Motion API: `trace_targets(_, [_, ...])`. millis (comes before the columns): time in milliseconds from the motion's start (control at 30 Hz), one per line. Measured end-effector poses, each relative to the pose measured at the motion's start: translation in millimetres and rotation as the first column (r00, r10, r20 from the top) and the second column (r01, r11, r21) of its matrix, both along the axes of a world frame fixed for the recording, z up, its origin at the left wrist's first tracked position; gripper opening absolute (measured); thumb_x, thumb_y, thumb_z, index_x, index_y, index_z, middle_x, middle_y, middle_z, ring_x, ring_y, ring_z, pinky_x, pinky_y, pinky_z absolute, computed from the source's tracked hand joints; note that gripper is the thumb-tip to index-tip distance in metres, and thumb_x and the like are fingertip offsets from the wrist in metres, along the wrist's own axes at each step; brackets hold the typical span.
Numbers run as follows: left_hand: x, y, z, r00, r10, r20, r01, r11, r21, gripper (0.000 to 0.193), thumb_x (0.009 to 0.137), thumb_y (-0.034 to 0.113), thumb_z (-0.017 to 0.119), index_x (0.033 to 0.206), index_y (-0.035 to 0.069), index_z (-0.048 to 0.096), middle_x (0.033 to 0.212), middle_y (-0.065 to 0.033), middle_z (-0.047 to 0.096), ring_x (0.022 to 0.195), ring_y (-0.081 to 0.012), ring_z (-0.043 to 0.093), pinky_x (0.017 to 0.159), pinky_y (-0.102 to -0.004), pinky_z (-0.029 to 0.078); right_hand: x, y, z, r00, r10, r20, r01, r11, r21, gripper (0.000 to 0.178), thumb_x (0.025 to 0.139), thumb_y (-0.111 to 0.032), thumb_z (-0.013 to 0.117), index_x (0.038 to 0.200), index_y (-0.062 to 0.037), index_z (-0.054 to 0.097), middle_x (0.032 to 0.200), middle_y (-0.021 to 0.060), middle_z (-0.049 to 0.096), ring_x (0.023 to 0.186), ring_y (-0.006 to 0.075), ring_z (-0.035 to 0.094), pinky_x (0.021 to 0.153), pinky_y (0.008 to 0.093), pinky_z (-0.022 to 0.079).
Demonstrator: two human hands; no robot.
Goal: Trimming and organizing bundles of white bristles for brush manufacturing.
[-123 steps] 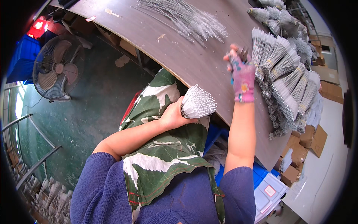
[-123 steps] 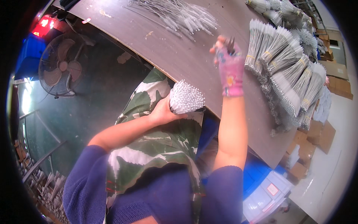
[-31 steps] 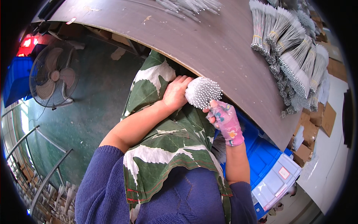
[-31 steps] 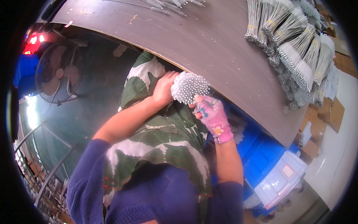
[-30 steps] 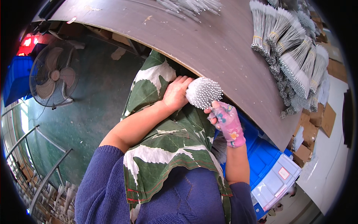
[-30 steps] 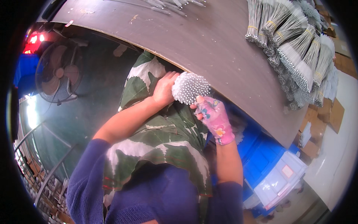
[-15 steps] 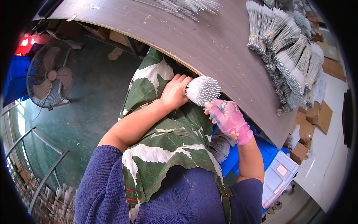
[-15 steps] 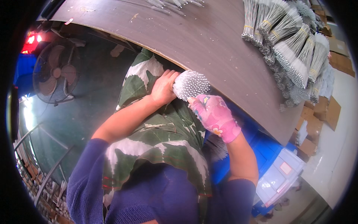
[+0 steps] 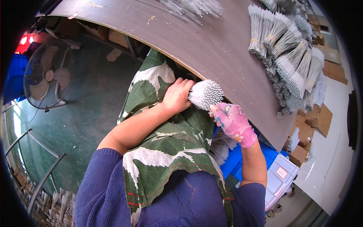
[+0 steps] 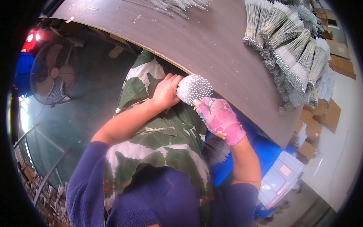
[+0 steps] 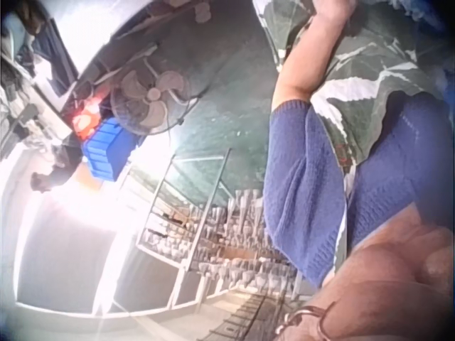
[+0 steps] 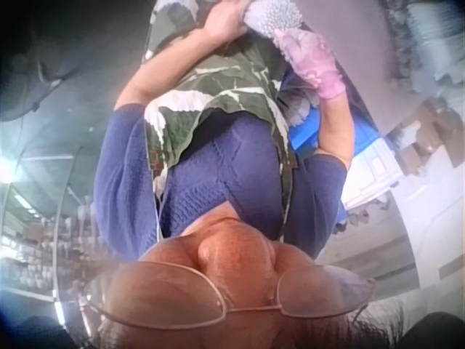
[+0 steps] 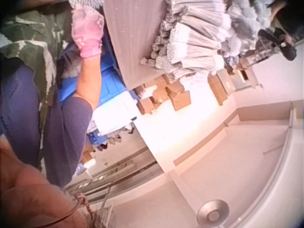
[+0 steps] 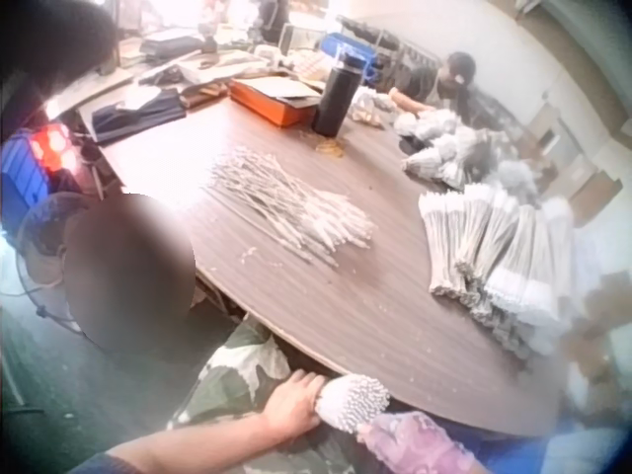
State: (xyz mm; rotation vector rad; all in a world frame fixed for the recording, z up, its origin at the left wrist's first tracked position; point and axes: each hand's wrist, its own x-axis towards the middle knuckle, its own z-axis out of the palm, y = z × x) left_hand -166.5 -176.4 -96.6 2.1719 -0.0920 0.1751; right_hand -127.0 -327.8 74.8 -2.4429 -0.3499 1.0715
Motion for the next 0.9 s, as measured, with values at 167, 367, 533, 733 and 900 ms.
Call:
trace_targets(167, [-1.2, -2.4, 0.6, 0.999, 0.012, -0.038, -0.01, 0.999, 0.032, 0.045, 0.058, 0.006, 0.065, 0.1, 0.006, 0.05, 0.091, -0.0091, 0.056, 0.09, -0.0311, 0.052, 0.076, -0.0413, 0.047, 1.0, -0.7, -0.9, 0.999, -0.037, 0.019, 0.036, 0.997, 0.073, 0.037, 0.089, -0.031, 0.053, 0.075, 0.0014, 0.062, 0.057, 0.0031, 0.053, 0.054, 0.0106, 0.05, 0.054, 0.0277, 0.04])
trace_targets(367, [-1.3, -2.1, 1.2, 1.0, 0.013, -0.026, -0.012, 0.999, 0.038, 0.047, 0.057, 0.007, 0.067, 0.101, 0.006, 0.05, 0.092, -0.0085, 0.056, 0.091, -0.0309, 0.053, 0.075, -0.041, 0.048, -2.5, 1.7, 0.6, 0.997, -0.015, 0.077, 0.012, 0.999, 0.03, 0.036, 0.09, -0.031, 0.053, 0.076, 0.0013, 0.063, 0.056, 0.0065, 0.055, 0.052, 0.0135, 0.052, 0.054, 0.0295, 0.042])
trace_targets(533, [-2.4, -1.8, 0.4, 0.999, 0.016, -0.036, -0.015, 1.0, 0.025, 0.049, 0.057, 0.008, 0.067, 0.103, 0.005, 0.049, 0.093, -0.0112, 0.056, 0.091, -0.0316, 0.053, 0.076, -0.0411, 0.048, -4.0, 4.4, 1.7, 0.99, 0.056, 0.127, -0.052, 0.998, -0.035, 0.035, 0.091, -0.033, 0.051, 0.077, -0.0037, 0.062, 0.069, 0.0169, 0.061, 0.069, 0.0367, 0.058, 0.063, 0.0422, 0.044])
trace_targets(733, [-2.7, -1.0, 1.5, 0.999, 0.015, -0.042, -0.014, 1.0, 0.024, 0.051, 0.057, 0.007, 0.068, 0.104, 0.005, 0.049, 0.092, -0.0122, 0.056, 0.091, -0.0322, 0.053, 0.077, -0.0409, 0.047, -7.2, 4.3, -1.8, 0.975, 0.067, 0.212, -0.066, 0.998, -0.013, 0.034, 0.091, -0.032, 0.05, 0.075, -0.0042, 0.061, 0.065, 0.0175, 0.058, 0.066, 0.0371, 0.057, 0.062, 0.0439, 0.043])
trace_targets(900, [-2.2, -1.6, -1.1, 0.999, 0.007, -0.04, -0.006, 1.0, 0.008, 0.052, 0.057, 0.007, 0.069, 0.104, 0.005, 0.048, 0.092, -0.0123, 0.057, 0.09, -0.0325, 0.053, 0.077, -0.0412, 0.047, -5.5, -7.3, -8.5, 0.973, 0.111, 0.204, -0.137, 0.983, 0.119, 0.033, 0.091, -0.032, 0.05, 0.076, -0.0044, 0.061, 0.069, 0.016, 0.06, 0.069, 0.0362, 0.057, 0.065, 0.0433, 0.043])
